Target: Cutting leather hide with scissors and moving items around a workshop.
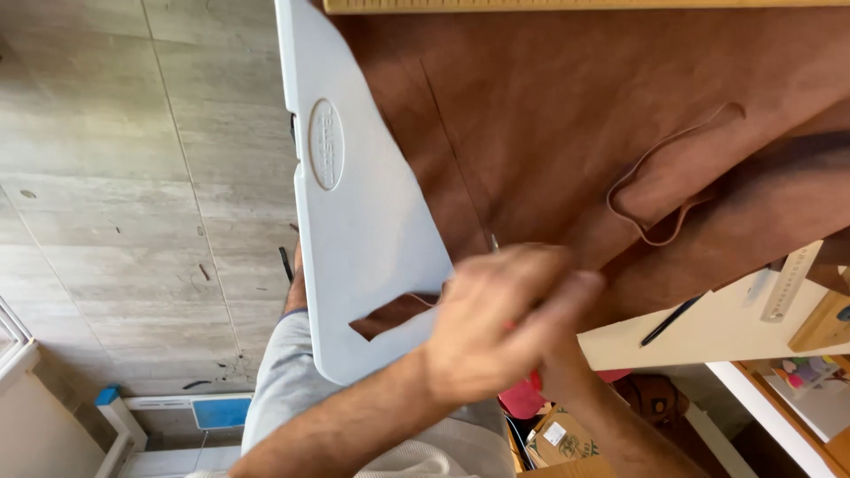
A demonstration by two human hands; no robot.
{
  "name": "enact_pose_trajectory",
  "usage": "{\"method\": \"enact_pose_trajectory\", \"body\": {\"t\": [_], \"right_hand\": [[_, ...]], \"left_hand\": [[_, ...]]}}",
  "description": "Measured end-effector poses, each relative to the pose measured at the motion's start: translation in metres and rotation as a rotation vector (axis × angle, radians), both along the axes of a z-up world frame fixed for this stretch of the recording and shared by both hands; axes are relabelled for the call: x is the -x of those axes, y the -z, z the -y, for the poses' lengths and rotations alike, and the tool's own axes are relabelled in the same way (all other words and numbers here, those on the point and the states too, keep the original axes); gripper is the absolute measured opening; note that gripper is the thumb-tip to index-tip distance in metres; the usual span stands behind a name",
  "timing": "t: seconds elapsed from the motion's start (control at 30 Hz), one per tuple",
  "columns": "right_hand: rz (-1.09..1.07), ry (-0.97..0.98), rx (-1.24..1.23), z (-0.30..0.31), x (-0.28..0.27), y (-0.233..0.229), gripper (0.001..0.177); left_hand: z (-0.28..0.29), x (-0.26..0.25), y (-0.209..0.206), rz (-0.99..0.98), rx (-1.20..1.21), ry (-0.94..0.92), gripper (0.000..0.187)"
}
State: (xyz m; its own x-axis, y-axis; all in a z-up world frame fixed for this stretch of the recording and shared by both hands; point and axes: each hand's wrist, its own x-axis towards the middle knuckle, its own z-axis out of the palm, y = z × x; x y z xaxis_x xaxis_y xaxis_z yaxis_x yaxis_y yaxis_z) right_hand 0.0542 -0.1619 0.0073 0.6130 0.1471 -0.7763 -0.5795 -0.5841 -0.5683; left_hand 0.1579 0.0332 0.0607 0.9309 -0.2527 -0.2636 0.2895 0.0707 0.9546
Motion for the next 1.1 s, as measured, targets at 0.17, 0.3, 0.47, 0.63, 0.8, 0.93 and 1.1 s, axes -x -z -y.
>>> {"method": "enact_pose_trajectory", "body": {"t": [0.17, 0.3, 0.47, 0.63, 0.8, 0.93, 1.1], "right_hand": [[-0.108, 0.054, 0.058, -0.005, 0.012, -0.020, 0.017], [0.008, -0.069, -0.003, -0.001, 0.000, -0.021, 0.018], [-0.034, -0.088, -0.043, -0.003, -0.017, -0.031, 0.022], [-0.147, -0.110, -0.026, -0.005, -0.033, -0.035, 0.027], [-0.258, -0.088, 0.028, -0.004, -0.034, -0.034, 0.033], [-0.151, -0.147, 0.054, -0.003, -0.025, -0.034, 0.030], [-0.080, -0.151, 0.048, -0.005, -0.021, -0.034, 0.024]], "left_hand": [[-0.010, 0.070, 0.037, -0.333, -0.294, -0.429, 0.056], [-0.003, 0.058, 0.051, -0.444, -0.068, -0.429, 0.070], [0.001, 0.067, 0.063, -0.415, -0.052, -0.449, 0.076], [0.004, 0.081, 0.071, -0.343, -0.036, -0.473, 0.079], [0.004, 0.086, 0.078, -0.311, -0.130, -0.451, 0.077], [0.004, 0.089, 0.082, -0.296, -0.137, -0.455, 0.075], [0.005, 0.092, 0.092, -0.289, -0.070, -0.468, 0.075]]}}
